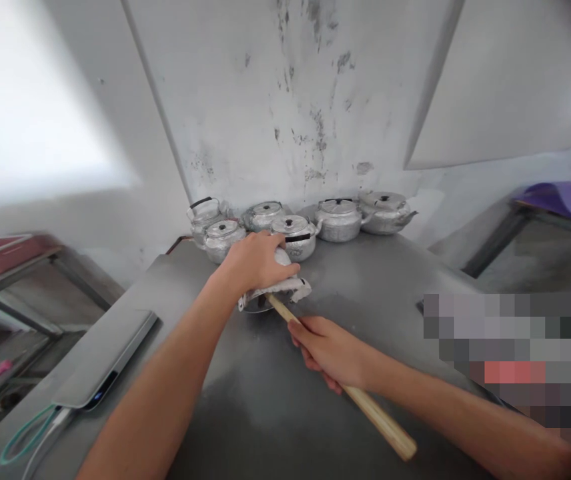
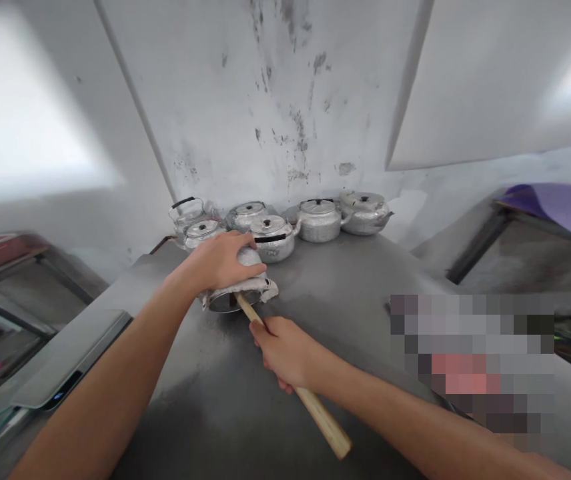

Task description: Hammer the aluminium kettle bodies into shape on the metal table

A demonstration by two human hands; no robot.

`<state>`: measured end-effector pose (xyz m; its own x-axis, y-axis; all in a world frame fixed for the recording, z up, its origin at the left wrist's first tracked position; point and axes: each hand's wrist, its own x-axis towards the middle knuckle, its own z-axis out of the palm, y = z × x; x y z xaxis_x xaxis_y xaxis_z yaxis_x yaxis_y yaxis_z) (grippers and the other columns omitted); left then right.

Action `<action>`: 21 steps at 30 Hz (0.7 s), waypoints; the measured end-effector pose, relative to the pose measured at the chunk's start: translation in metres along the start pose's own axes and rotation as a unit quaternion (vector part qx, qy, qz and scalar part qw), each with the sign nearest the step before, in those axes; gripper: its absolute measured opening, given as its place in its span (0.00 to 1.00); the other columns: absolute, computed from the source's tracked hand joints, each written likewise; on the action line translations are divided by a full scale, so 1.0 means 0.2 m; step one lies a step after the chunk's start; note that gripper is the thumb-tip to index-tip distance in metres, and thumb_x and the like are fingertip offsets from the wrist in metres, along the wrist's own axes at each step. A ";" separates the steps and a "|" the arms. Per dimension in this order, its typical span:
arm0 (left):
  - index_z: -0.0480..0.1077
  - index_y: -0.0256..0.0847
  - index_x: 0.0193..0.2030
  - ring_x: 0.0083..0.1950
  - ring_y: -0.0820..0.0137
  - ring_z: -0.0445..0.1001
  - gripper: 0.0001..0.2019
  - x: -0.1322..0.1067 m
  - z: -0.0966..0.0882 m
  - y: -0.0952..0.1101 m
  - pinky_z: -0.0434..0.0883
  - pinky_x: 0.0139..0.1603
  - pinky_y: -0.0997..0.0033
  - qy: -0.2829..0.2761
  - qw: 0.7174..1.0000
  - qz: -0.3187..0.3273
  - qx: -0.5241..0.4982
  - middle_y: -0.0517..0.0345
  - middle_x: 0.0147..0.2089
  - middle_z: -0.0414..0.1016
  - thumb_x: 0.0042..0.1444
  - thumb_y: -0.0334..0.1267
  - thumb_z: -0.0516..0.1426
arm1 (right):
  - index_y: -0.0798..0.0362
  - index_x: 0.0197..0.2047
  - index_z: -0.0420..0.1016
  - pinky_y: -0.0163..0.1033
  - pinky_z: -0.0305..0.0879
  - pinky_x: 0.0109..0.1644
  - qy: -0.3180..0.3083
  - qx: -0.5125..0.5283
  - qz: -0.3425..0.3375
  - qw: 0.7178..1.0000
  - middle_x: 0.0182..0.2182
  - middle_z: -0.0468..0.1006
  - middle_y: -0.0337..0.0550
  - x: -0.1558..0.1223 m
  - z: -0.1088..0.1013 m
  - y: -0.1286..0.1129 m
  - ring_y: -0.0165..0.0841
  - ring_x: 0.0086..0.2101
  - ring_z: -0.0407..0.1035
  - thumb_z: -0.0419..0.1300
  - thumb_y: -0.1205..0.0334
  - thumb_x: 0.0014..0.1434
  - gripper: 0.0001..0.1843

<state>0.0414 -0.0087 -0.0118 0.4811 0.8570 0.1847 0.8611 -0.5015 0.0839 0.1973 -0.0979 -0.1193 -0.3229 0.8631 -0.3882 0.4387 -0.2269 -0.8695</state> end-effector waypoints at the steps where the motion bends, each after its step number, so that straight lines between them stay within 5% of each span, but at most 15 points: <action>1: 0.73 0.45 0.57 0.53 0.49 0.75 0.28 0.00 0.00 0.00 0.71 0.46 0.58 -0.001 1.000 -0.003 0.003 0.47 0.54 0.78 0.58 0.61 0.55 | 0.50 0.36 0.60 0.28 0.57 0.10 0.010 0.002 -0.009 1.000 0.19 0.61 0.28 0.00 0.00 0.00 0.21 0.10 0.55 0.42 0.51 0.75 0.18; 6: 0.72 0.45 0.60 0.48 0.48 0.78 0.30 0.01 0.01 0.01 0.72 0.48 0.55 -0.006 0.999 -0.022 0.029 0.48 0.45 0.82 0.60 0.62 0.53 | 0.51 0.35 0.61 0.28 0.58 0.10 0.028 0.001 -0.041 0.999 0.21 0.62 0.30 -0.02 0.01 0.01 0.21 0.12 0.56 0.42 0.48 0.75 0.20; 12: 0.75 0.45 0.59 0.52 0.47 0.77 0.30 0.02 0.02 0.01 0.72 0.49 0.54 -0.004 0.999 -0.024 0.041 0.47 0.50 0.82 0.61 0.62 0.51 | 0.51 0.35 0.62 0.28 0.58 0.10 0.054 -0.014 -0.061 0.997 0.21 0.62 0.31 -0.02 0.02 0.02 0.22 0.12 0.58 0.42 0.48 0.74 0.21; 18: 0.76 0.45 0.58 0.53 0.49 0.77 0.29 0.02 0.02 0.00 0.71 0.50 0.56 -0.005 0.999 -0.018 0.042 0.48 0.52 0.82 0.62 0.62 0.51 | 0.51 0.35 0.61 0.29 0.57 0.10 0.013 0.002 -0.011 1.000 0.21 0.63 0.30 0.00 0.03 0.03 0.23 0.11 0.57 0.43 0.48 0.74 0.20; 21: 0.76 0.45 0.58 0.53 0.47 0.77 0.30 0.02 0.02 0.00 0.72 0.50 0.55 -0.003 0.999 -0.014 0.038 0.47 0.53 0.81 0.62 0.62 0.50 | 0.51 0.36 0.61 0.28 0.57 0.11 0.041 0.021 -0.049 0.998 0.21 0.62 0.30 -0.01 0.03 0.02 0.22 0.12 0.56 0.42 0.47 0.74 0.20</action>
<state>0.0440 -0.0040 -0.0143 0.4570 0.8714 0.1781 0.8844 -0.4666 0.0134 0.1951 -0.1028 -0.1231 -0.2931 0.9156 -0.2752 0.3728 -0.1556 -0.9148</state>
